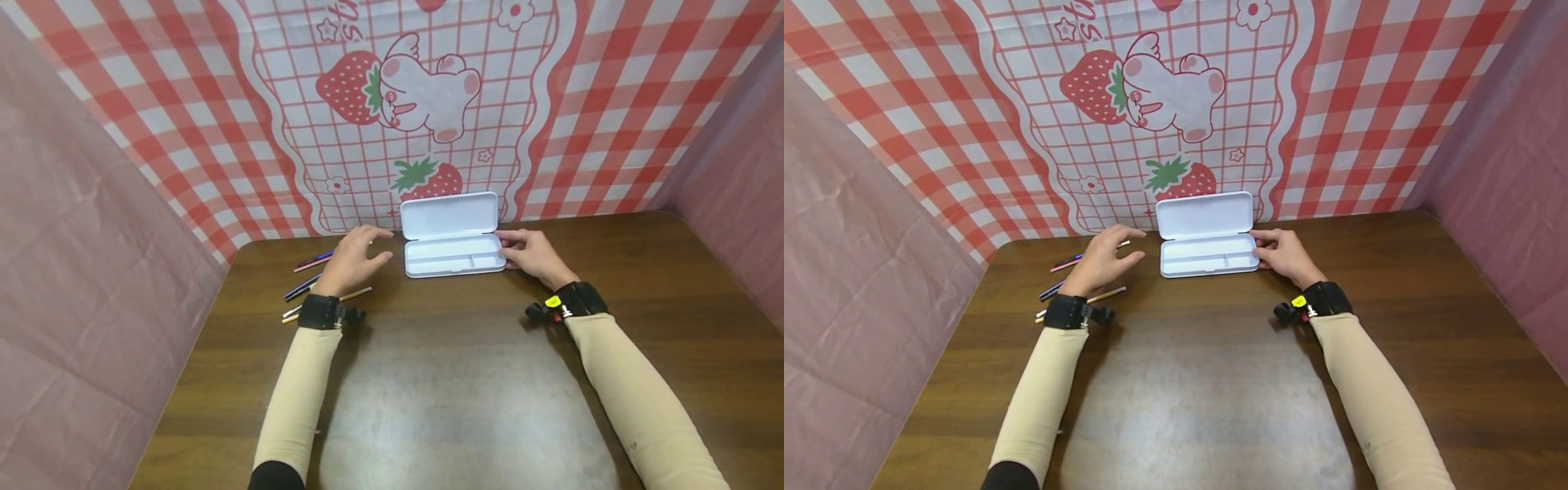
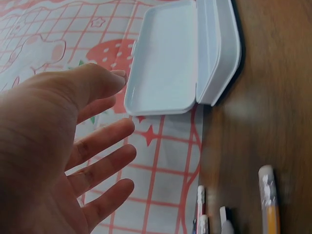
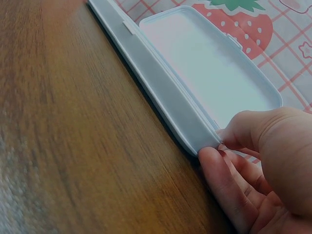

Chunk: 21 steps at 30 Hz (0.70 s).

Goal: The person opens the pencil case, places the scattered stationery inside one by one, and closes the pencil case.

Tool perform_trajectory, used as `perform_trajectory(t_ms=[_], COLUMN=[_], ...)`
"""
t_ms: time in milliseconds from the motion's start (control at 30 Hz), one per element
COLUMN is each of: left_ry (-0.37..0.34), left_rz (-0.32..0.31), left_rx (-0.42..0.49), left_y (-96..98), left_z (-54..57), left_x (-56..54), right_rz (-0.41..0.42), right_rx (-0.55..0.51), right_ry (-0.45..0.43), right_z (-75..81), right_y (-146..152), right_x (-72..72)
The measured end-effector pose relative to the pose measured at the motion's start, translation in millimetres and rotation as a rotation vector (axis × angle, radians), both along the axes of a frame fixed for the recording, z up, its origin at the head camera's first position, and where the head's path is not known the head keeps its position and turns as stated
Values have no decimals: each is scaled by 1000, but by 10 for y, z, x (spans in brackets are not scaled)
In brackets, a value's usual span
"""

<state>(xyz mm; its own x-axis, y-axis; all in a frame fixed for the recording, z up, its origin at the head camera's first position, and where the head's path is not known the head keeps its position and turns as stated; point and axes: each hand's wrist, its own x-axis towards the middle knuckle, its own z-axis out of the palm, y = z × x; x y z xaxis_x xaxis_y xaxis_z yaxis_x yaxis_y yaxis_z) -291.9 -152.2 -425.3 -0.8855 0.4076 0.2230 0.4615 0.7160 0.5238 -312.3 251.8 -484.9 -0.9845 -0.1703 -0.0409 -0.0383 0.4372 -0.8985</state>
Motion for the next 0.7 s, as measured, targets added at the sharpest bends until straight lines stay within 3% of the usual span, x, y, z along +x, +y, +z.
perform_trajectory(t_ms=[333,700], left_ry=[-6,-136], left_rz=[32,83], left_rx=[3,-53], left_y=[-205,-634], left_z=[21,44], left_x=[-31,-86], right_rz=[6,5], right_rx=[19,8], right_ry=[-8,1], right_z=[-5,-4], right_y=[6,9], right_x=[-4,0])
